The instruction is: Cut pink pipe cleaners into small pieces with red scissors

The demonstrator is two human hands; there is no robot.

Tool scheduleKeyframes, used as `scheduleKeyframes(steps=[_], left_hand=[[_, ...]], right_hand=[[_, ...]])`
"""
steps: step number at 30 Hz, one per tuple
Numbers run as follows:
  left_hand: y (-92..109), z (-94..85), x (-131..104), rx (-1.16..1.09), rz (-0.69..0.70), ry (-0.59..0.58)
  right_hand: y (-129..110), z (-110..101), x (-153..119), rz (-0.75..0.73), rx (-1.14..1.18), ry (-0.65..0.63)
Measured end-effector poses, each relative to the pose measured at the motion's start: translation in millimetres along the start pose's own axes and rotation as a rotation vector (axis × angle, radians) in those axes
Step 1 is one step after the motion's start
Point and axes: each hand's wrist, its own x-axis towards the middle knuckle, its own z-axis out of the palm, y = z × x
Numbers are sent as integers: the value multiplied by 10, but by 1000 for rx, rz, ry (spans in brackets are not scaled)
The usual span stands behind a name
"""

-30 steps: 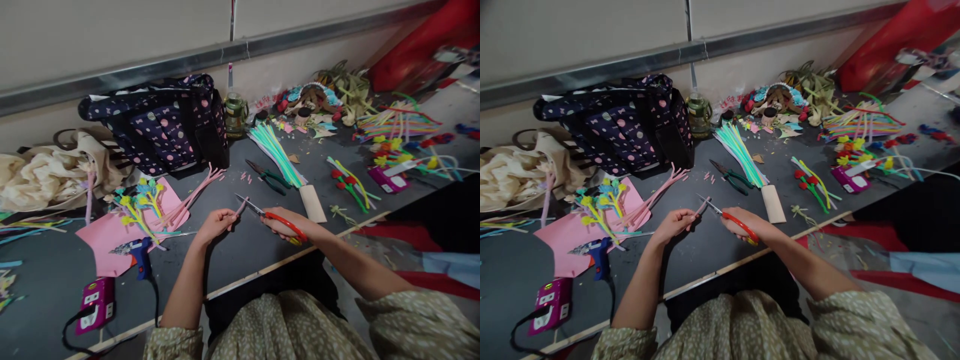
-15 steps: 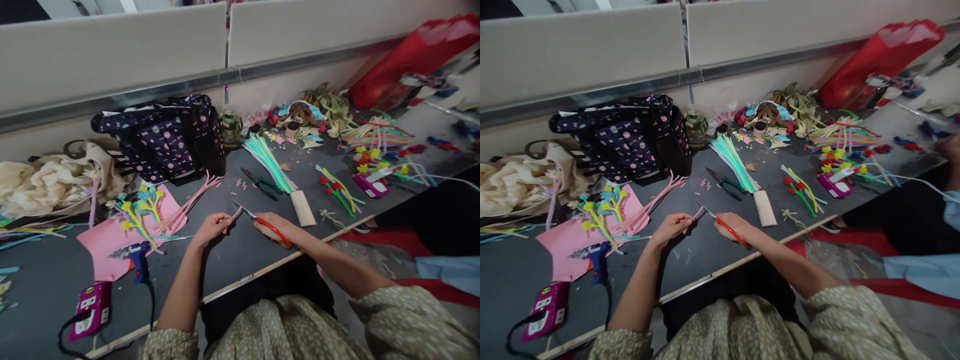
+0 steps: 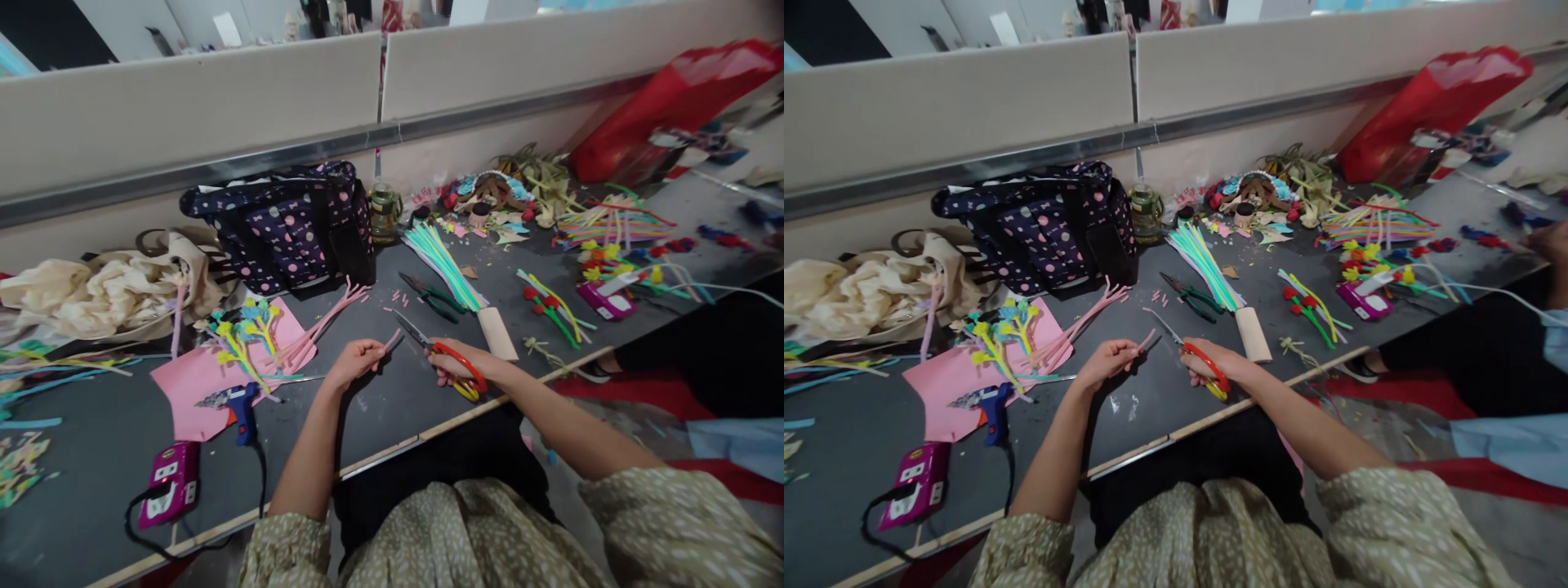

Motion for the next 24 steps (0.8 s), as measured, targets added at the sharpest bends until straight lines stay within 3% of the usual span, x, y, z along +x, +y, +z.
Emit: scheduleKeyframes(steps=[13, 24], left_hand=[[-14, 0, 11, -27, 15, -2], [-19, 10, 9, -6, 12, 3]], right_hand=[[-41, 41, -116, 19, -68, -65], [-80, 90, -104, 36, -186, -45]])
